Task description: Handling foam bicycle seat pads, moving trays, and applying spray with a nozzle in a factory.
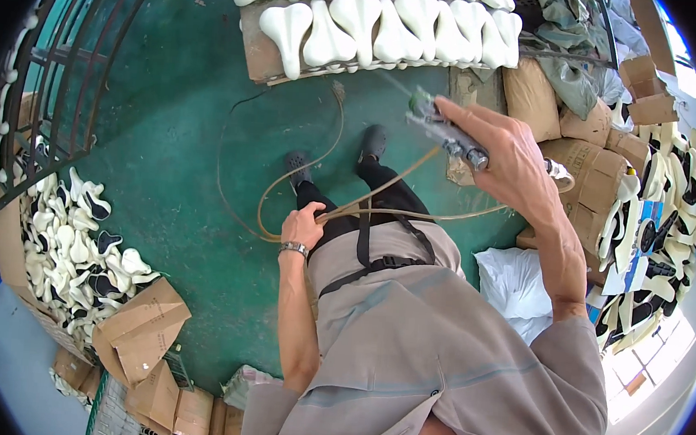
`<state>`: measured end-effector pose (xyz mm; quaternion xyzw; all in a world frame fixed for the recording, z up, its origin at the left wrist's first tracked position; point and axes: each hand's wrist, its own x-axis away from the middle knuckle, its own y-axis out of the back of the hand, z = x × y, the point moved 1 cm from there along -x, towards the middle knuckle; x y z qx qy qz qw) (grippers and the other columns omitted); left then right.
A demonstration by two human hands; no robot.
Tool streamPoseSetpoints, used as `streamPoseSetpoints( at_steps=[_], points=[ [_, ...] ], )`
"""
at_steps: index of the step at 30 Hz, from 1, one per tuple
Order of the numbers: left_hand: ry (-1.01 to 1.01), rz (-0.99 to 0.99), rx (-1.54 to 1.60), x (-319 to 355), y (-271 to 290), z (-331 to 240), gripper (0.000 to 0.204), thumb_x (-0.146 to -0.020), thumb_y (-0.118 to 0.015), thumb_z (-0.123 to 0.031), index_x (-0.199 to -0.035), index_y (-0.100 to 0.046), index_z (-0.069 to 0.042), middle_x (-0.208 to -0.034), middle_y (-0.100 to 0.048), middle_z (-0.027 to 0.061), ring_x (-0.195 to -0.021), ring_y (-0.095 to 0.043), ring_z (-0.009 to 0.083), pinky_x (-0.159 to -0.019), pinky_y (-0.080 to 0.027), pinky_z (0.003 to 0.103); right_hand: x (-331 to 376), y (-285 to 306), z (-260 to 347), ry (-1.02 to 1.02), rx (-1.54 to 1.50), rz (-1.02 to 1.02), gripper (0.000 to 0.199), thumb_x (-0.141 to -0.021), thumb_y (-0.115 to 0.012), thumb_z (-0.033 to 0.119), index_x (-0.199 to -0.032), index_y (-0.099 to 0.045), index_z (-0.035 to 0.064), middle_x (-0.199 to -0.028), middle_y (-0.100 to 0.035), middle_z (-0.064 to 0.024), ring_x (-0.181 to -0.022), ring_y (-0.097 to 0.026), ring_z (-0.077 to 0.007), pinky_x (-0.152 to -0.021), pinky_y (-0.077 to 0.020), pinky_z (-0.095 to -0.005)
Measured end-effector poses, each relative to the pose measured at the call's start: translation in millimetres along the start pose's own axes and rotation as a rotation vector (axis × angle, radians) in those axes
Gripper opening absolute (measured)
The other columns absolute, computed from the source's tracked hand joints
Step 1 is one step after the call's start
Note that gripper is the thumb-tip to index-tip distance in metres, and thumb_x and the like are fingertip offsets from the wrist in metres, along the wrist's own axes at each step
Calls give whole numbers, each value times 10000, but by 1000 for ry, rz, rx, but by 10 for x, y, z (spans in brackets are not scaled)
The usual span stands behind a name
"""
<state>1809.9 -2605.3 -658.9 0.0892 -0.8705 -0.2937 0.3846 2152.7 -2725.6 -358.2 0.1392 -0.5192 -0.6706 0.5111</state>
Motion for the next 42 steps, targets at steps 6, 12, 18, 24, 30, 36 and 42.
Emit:
streamPoseSetpoints(
  at_steps=[6,12,18,24,30,36,42],
  points=[
    [93,-24,8,-77,-486,-680,294,-868,-735,-181,-1161,-746,-213,-835,-733,165,-859,-705,388,-734,-538,521,109,198,-648,77,-19,4,789,-685,-654,-133,-1438,-597,97,-1105,-703,-179,-966,-676,-419,-825,-524,-466],
    [132,14,35,-80,-856,-1172,280,-904,-756,-318,-1170,-746,-230,-890,-734,236,-882,-708,445,-753,-562,544,299,382,-1061,146,-98,-142,743,-682,-675,-70,-1410,-604,62,-974,-665,-161,-893,-654,-406,-762,-509,-489],
    [71,47,13,-125,-883,-1377,289,-919,-736,-322,-1195,-734,-236,-938,-739,237,-911,-710,441,-779,-563,540,602,523,-1335,131,-174,-130,762,-687,-665,-118,-1421,-614,79,-1081,-723,-173,-967,-699,-405,-836,-545,-446],
    [-15,-7,-25,-236,-858,-1392,295,-907,-744,-266,-1201,-730,-242,-833,-735,180,-841,-710,413,-724,-555,520,818,586,-1382,89,-18,-33,785,-665,-657,-122,-1422,-615,83,-1072,-714,-192,-955,-691,-413,-850,-548,-438],
    [-65,42,-56,-257,-852,-1538,286,-925,-726,-275,-1207,-731,-227,-862,-738,197,-863,-714,416,-742,-560,520,815,474,-1290,29,-66,-228,760,-693,-668,-91,-1429,-606,87,-1084,-712,-190,-959,-691,-407,-828,-541,-462],
    [-35,28,20,-230,-1017,-1667,279,-901,-749,-308,-1166,-743,-221,-925,-741,229,-904,-713,439,-781,-571,534,905,571,-1372,62,27,14,805,-669,-665,-110,-1445,-589,88,-1087,-704,-180,-958,-677,-398,-820,-530,-458],
    [38,24,22,-356,-1333,-2089,320,-871,-780,-279,-1184,-738,-227,-940,-743,230,-917,-714,436,-787,-570,535,1048,871,-2011,137,33,5,782,-663,-688,-59,-1427,-590,75,-1062,-693,-155,-951,-670,-392,-796,-530,-468]
  ],
)
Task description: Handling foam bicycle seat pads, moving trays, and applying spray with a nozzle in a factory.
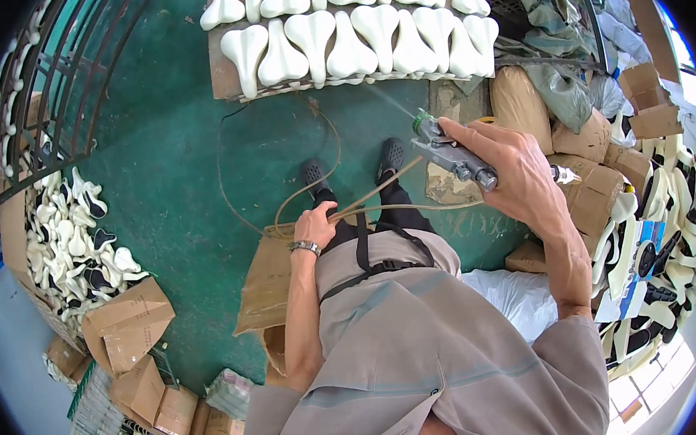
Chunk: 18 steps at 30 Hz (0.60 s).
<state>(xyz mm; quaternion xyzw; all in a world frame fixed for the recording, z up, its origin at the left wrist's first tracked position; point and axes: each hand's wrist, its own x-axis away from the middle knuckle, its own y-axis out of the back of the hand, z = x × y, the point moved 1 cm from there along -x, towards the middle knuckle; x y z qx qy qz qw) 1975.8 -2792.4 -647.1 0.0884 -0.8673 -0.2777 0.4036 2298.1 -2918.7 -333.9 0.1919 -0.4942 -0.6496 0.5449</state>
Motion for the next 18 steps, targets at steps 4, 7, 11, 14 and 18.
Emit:
streamPoseSetpoints(
  at_steps=[4,7,11,14,18],
  points=[
    [21,-2,7,-65,-352,-439,340,-861,-790,-274,-1193,-734,-226,-919,-739,235,-900,-711,441,-773,-568,540,114,165,-547,-61,-66,-219,773,-649,-673,-78,-1403,-618,80,-1081,-706,-162,-963,-680,-390,-825,-538,-473],
    [-7,-10,16,-95,-629,-748,321,-867,-786,-286,-1179,-740,-222,-896,-735,236,-882,-713,438,-759,-569,537,277,251,-904,6,-41,-78,745,-654,-663,-86,-1384,-629,60,-1080,-715,-163,-961,-687,-384,-821,-540,-469],
    [-18,3,28,-181,-877,-1101,296,-878,-773,-295,-1162,-748,-213,-890,-734,236,-877,-714,435,-755,-572,534,352,294,-1290,25,-42,-71,754,-646,-660,-93,-1386,-623,47,-1043,-710,-153,-928,-686,-382,-806,-539,-459],
    [-12,10,-8,-215,-984,-1231,303,-881,-763,-248,-1180,-741,-200,-872,-738,209,-859,-716,410,-739,-561,511,378,325,-1496,45,-62,-238,760,-643,-677,-79,-1390,-621,50,-1007,-700,-147,-895,-682,-382,-792,-539,-457],
    [-22,-8,-19,-286,-1014,-1375,324,-880,-757,-205,-1203,-733,-189,-857,-744,178,-847,-719,384,-721,-550,486,519,444,-1576,63,-47,59,777,-645,-654,-99,-1404,-614,60,-1083,-714,-184,-946,-683,-404,-813,-533,-469]
  ],
)
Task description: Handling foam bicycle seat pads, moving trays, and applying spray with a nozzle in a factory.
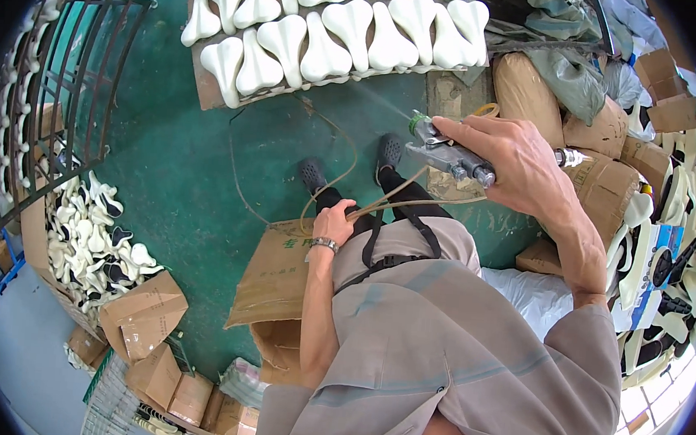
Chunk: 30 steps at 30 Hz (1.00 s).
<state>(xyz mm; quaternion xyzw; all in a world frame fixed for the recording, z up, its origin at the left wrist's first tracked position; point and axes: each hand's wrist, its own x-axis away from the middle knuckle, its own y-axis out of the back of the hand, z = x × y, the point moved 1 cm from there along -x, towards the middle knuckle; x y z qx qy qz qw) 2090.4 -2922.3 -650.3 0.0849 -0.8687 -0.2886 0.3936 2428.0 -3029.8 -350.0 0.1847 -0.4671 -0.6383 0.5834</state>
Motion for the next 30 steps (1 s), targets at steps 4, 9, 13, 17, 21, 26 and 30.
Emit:
streamPoseSetpoints(
  at_steps=[4,9,13,17,21,26,30],
  points=[
    [8,29,-50,-46,26,-88,332,-878,-759,-206,-1209,-731,-191,-864,-747,175,-856,-721,383,-728,-552,486,84,-30,-202,29,-108,-265,758,-672,-663,-109,-1408,-621,68,-1067,-717,-181,-951,-690,-406,-819,-537,-461],
    [-11,28,-54,-101,87,-68,323,-883,-757,-227,-1204,-733,-198,-864,-746,180,-855,-722,387,-751,-563,487,274,34,-303,-113,-10,-197,705,-699,-670,-73,-1388,-629,70,-1060,-721,-162,-945,-692,-388,-812,-545,-452],
    [-39,49,-103,-133,153,-113,318,-881,-762,-243,-1195,-737,-197,-863,-745,181,-851,-718,395,-748,-563,486,337,-46,-292,-132,-22,-135,727,-682,-663,-76,-1393,-622,69,-1011,-709,-158,-921,-683,-389,-791,-539,-466],
    [-82,62,-160,-171,216,-62,325,-878,-761,-241,-1200,-737,-204,-857,-745,175,-855,-720,393,-742,-558,490,265,-42,-217,-173,-72,-297,792,-647,-648,-109,-1415,-610,84,-1036,-702,-169,-934,-674,-406,-807,-536,-469],
    [-31,136,-113,-214,328,33,335,-884,-717,-231,-1219,-728,-239,-987,-746,227,-961,-709,433,-826,-570,519,353,-19,-93,-146,-44,-171,785,-661,-651,-108,-1422,-602,82,-1054,-703,-173,-940,-672,-413,-811,-536,-466],
    [-61,138,-175,-232,443,69,368,-862,-705,-183,-1225,-728,-242,-979,-746,227,-957,-711,432,-840,-573,522,338,-93,-36,-187,-75,-349,722,-660,-683,-35,-1376,-626,43,-1017,-703,-151,-922,-675,-383,-783,-531,-466],
    [-75,136,-148,-239,518,75,361,-859,-707,-175,-1213,-734,-237,-961,-747,225,-940,-716,430,-833,-577,521,437,-15,59,-193,-55,-281,698,-681,-691,-24,-1373,-632,48,-1027,-705,-162,-916,-673,-401,-787,-535,-466]
  ],
)
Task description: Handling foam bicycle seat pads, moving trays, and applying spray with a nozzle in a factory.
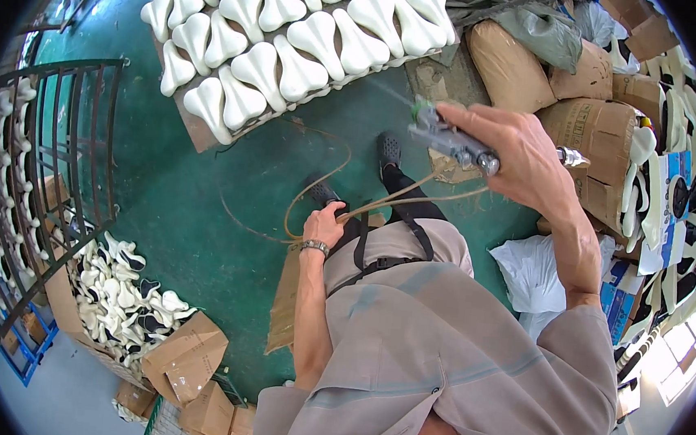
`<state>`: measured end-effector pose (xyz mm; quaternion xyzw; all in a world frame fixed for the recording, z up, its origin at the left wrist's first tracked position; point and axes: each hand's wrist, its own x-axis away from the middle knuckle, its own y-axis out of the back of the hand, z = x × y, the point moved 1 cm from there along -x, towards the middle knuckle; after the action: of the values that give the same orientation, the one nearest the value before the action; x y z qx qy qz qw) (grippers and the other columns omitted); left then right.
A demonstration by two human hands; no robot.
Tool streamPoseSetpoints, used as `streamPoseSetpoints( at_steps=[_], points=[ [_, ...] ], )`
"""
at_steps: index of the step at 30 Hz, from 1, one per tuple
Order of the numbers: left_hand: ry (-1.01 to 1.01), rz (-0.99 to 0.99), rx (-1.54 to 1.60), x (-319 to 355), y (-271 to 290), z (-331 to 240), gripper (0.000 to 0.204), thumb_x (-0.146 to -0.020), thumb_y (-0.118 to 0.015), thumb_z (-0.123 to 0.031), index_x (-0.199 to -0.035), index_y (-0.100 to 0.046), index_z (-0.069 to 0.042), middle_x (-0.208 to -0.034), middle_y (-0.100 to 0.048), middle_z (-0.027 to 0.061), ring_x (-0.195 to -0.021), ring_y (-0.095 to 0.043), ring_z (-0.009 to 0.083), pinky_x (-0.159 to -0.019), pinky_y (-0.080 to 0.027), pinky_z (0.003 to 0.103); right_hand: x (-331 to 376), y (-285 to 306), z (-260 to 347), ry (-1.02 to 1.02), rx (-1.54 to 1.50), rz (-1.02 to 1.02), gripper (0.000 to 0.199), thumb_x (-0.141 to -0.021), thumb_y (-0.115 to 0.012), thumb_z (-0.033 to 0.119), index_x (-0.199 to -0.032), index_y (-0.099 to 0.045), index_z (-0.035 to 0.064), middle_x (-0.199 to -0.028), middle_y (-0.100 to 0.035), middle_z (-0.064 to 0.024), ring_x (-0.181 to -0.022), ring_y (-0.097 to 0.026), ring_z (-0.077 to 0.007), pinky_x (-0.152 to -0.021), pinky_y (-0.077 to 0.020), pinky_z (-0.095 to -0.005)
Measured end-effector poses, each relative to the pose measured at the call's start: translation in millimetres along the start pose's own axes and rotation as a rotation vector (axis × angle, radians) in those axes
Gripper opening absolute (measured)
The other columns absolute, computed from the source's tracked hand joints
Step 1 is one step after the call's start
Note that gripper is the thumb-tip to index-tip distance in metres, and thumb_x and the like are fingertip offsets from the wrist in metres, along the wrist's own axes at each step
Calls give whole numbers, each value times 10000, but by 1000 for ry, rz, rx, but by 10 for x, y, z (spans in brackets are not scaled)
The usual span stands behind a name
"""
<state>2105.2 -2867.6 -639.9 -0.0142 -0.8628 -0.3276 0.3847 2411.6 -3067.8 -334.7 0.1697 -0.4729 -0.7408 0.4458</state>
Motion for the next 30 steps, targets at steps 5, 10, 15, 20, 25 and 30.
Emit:
streamPoseSetpoints(
  at_steps=[5,10,15,20,25,30],
  points=[
    [-20,38,-61,-35,58,-26,350,-856,-738,-204,-1205,-737,-230,-957,-746,227,-938,-714,430,-822,-579,518,69,-2,-120,-92,-21,-144,644,-730,-672,-24,-1366,-641,71,-1060,-722,-180,-923,-684,-413,-782,-535,-480],
    [-50,36,-37,-64,65,-12,347,-855,-761,-232,-1202,-736,-227,-960,-744,232,-934,-713,433,-817,-579,520,198,-9,-221,-166,53,12,708,-707,-676,-77,-1395,-628,86,-1081,-723,-176,-963,-690,-409,-834,-543,-466],
    [-38,82,-109,-93,79,-150,364,-863,-735,-198,-1225,-729,-234,-978,-745,231,-950,-710,435,-837,-574,520,159,-27,-282,-165,-53,-180,742,-676,-646,-98,-1394,-626,87,-1102,-724,-173,-1002,-682,-404,-848,-541,-460],
    [-46,82,-83,-133,55,-237,368,-862,-730,-194,-1228,-727,-232,-979,-743,236,-958,-709,436,-840,-571,526,265,41,-329,-137,31,-29,763,-656,-651,-99,-1395,-623,85,-1096,-723,-162,-986,-676,-405,-830,-543,-457],
    [-40,121,-139,-188,-32,-298,374,-861,-732,-195,-1234,-724,-229,-981,-742,238,-967,-707,436,-844,-570,525,359,74,-355,-139,-53,-48,767,-646,-663,-87,-1393,-623,78,-1085,-723,-153,-965,-677,-401,-824,-545,-460],
    [-48,119,-142,-243,-67,-430,368,-865,-728,-195,-1232,-724,-224,-975,-739,245,-959,-705,448,-837,-567,532,426,-12,-557,-101,-73,-137,751,-667,-678,-68,-1401,-621,79,-1076,-714,-164,-954,-678,-411,-818,-544,-461]
  ],
)
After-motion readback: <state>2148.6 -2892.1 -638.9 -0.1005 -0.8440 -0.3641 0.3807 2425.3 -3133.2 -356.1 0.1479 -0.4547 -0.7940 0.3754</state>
